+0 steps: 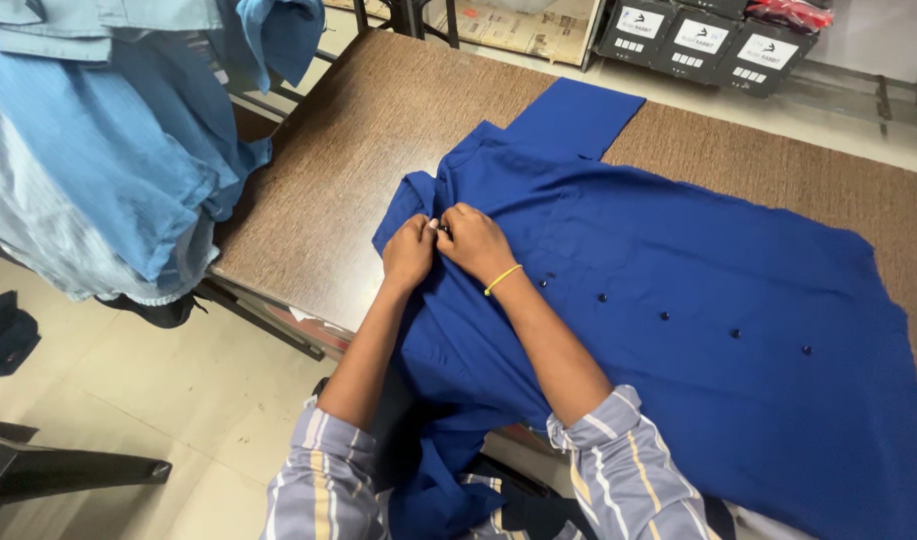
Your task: The person spreads a blue shirt across a table and fastens the buttons one by one from the bottom toward the collar.
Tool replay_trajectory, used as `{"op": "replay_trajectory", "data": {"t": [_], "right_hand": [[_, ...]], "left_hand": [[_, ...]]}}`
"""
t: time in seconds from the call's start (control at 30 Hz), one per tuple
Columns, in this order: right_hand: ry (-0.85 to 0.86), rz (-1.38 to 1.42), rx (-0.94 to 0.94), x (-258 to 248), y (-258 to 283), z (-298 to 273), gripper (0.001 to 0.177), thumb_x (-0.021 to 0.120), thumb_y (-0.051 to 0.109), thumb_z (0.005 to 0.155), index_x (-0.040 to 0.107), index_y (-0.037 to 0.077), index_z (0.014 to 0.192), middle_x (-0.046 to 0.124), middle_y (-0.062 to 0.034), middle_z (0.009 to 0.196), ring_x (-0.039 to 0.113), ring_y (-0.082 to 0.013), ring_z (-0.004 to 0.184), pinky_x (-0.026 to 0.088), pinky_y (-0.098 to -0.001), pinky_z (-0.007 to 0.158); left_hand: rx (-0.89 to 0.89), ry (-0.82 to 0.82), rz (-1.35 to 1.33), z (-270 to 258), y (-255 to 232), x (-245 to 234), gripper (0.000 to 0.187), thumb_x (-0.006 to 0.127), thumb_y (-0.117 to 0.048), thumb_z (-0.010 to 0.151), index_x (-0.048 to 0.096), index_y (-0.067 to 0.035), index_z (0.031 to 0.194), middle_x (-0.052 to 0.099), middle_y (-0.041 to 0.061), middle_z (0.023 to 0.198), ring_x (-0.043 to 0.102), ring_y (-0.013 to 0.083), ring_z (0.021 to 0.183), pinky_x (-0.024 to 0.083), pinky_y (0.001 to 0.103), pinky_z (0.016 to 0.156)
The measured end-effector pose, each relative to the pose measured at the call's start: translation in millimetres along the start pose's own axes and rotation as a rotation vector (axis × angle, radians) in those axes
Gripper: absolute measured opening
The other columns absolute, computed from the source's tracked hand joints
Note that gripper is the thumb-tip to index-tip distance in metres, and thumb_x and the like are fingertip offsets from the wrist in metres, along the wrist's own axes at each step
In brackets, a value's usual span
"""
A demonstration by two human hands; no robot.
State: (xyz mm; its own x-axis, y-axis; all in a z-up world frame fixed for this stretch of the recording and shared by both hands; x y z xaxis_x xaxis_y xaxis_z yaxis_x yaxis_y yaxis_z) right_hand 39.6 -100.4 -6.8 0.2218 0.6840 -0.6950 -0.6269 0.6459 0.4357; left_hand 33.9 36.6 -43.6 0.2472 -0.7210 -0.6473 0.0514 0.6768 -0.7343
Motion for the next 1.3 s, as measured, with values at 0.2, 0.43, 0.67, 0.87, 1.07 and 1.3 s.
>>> {"op": "replay_trajectory", "data": {"t": [0.2,0.43,0.67,0.87,1.07,1.3], "right_hand": [[-0.043,-0.045,-0.068,1,5,-2,0.012,0.068,0.014,0.086,0.063,0.003,0.087,0.065,-0.0171,0.089,0.066,-0.0384,0.086,0.055,-0.0471,0.078],[0.204,0.361,0.281,34,-62,-7,0.020,0.069,0.009,0.091,0.076,-0.001,0.106,0.077,-0.0131,0.098,0.076,-0.0223,0.082,0.059,-0.0332,0.076],[0.470,0.970,0.441,59,-120,-10,0.030,0.058,-0.003,0.093,0.068,-0.006,0.121,0.077,-0.0131,0.106,0.076,-0.0172,0.096,0.062,-0.0306,0.087],[0.505,0.417,0.299,-44,-114,3,0.027,0.062,0.005,0.096,0.071,-0.002,0.120,0.078,-0.0094,0.103,0.071,-0.0156,0.084,0.058,-0.0302,0.076],[0.577,0.299,0.510,-60,-100,-43,0.023,0.066,0.009,0.092,0.074,0.003,0.113,0.077,-0.0075,0.093,0.068,-0.0138,0.070,0.057,-0.0328,0.061],[0.390,-0.017,0.233,-70,-76,-46,0.018,0.077,0.022,0.086,0.074,0.009,0.098,0.075,-0.0094,0.089,0.071,-0.0248,0.078,0.056,-0.0377,0.071]], "left_hand": [[-0.001,-0.069,-0.009,-2,-3,-2,0.026,0.061,-0.033,0.096,0.068,-0.008,0.095,0.073,0.016,0.098,0.069,0.0380,0.093,0.052,0.049,0.081],[0.071,-0.226,0.116,-21,-32,-21,0.027,0.071,-0.026,0.089,0.062,-0.010,0.109,0.069,0.014,0.111,0.069,0.0405,0.088,0.053,0.052,0.076],[0.155,-0.262,0.140,-27,-39,-30,0.031,0.069,-0.020,0.090,0.057,-0.008,0.116,0.067,0.016,0.113,0.069,0.0410,0.083,0.053,0.053,0.069],[0.205,-0.310,0.076,-23,-33,-29,0.022,0.069,-0.018,0.091,0.059,-0.015,0.110,0.068,0.011,0.107,0.070,0.0385,0.086,0.054,0.051,0.073],[0.144,-0.297,0.103,-25,-34,-29,0.022,0.071,-0.020,0.091,0.059,-0.015,0.108,0.068,0.009,0.105,0.069,0.0390,0.084,0.053,0.052,0.071],[0.112,-0.288,0.103,-22,-34,-28,0.020,0.071,-0.024,0.092,0.056,-0.014,0.101,0.069,0.008,0.100,0.070,0.0378,0.082,0.053,0.051,0.070]]}}
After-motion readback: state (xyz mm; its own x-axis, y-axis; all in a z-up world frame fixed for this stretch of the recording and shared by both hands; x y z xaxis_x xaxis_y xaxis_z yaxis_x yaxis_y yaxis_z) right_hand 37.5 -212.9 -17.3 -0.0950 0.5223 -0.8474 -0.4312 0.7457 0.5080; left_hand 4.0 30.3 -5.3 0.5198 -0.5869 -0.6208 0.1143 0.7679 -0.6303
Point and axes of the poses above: each hand's wrist, its own z-axis towards the middle knuckle, its own x-axis out of the palm, y = z × x, the point moved 7 cm from there along z, towards the middle knuckle
